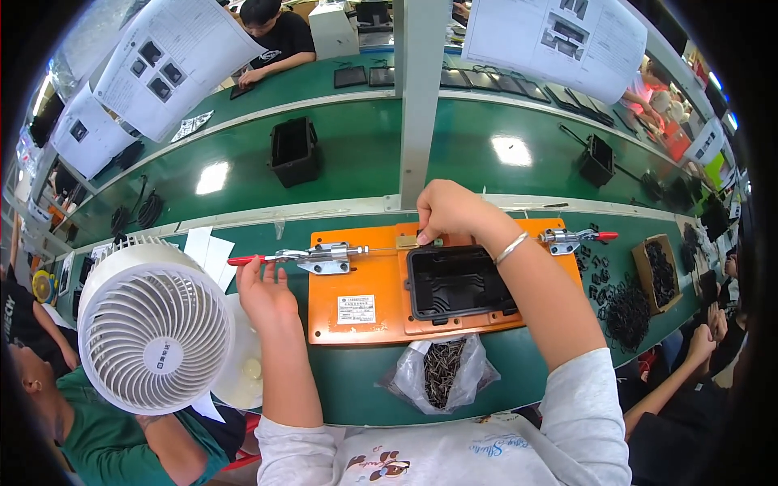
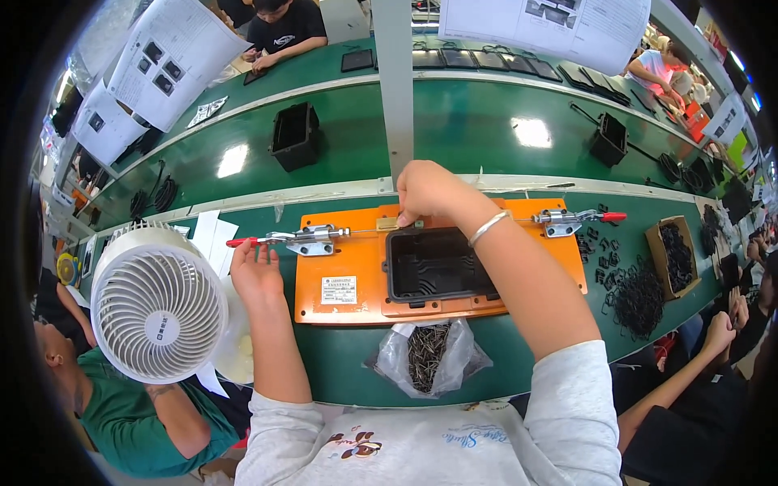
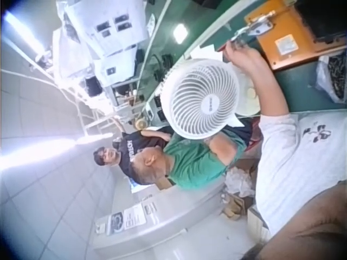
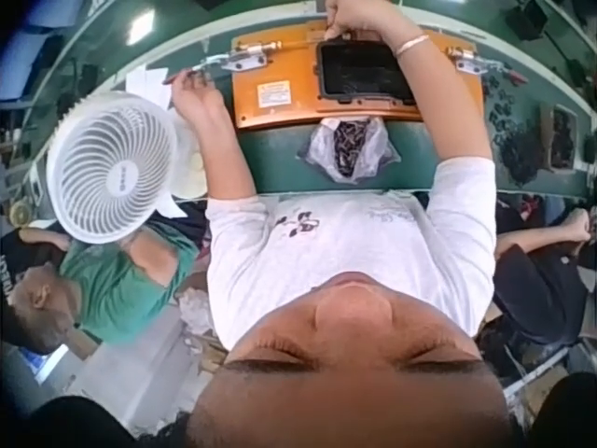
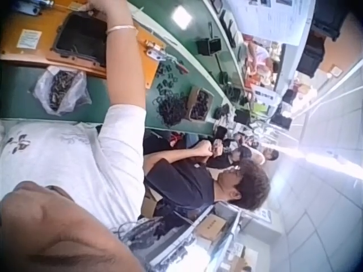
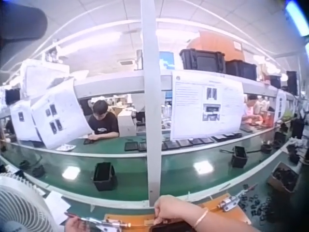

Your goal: Assembling black plastic housing components using a manual assembly jig.

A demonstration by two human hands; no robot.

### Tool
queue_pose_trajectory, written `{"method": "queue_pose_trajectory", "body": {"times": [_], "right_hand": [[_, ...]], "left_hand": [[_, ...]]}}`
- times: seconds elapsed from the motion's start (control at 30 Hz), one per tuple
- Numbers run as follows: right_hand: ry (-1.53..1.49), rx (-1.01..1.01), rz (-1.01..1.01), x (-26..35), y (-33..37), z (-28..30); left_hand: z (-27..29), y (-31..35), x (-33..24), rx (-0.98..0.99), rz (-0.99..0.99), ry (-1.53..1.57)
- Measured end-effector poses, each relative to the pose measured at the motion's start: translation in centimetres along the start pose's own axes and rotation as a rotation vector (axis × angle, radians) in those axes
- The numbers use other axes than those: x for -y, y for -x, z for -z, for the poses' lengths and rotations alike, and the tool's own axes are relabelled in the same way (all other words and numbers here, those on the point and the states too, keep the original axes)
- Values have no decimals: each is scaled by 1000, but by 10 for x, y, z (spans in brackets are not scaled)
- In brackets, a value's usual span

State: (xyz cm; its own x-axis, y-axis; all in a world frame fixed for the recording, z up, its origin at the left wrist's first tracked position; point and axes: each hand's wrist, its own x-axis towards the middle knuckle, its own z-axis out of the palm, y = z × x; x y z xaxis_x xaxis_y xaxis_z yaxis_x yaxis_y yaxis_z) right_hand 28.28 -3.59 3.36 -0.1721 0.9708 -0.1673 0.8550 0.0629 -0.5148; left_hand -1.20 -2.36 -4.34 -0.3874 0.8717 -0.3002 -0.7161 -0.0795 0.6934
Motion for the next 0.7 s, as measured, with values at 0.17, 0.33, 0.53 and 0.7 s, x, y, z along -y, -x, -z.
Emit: {"method": "queue_pose_trajectory", "body": {"times": [0.17,0.33,0.53,0.7], "right_hand": [[31,28,-25,3,3,3],[-193,90,-80,-8,6,5],[-264,102,-106,-9,7,6],[-218,95,-93,-6,2,2]], "left_hand": [[-18,24,-3,13,-199,-92],[-32,32,-9,69,-326,-140],[-43,19,-21,98,-383,-174],[-65,8,-32,244,-609,-280]]}}
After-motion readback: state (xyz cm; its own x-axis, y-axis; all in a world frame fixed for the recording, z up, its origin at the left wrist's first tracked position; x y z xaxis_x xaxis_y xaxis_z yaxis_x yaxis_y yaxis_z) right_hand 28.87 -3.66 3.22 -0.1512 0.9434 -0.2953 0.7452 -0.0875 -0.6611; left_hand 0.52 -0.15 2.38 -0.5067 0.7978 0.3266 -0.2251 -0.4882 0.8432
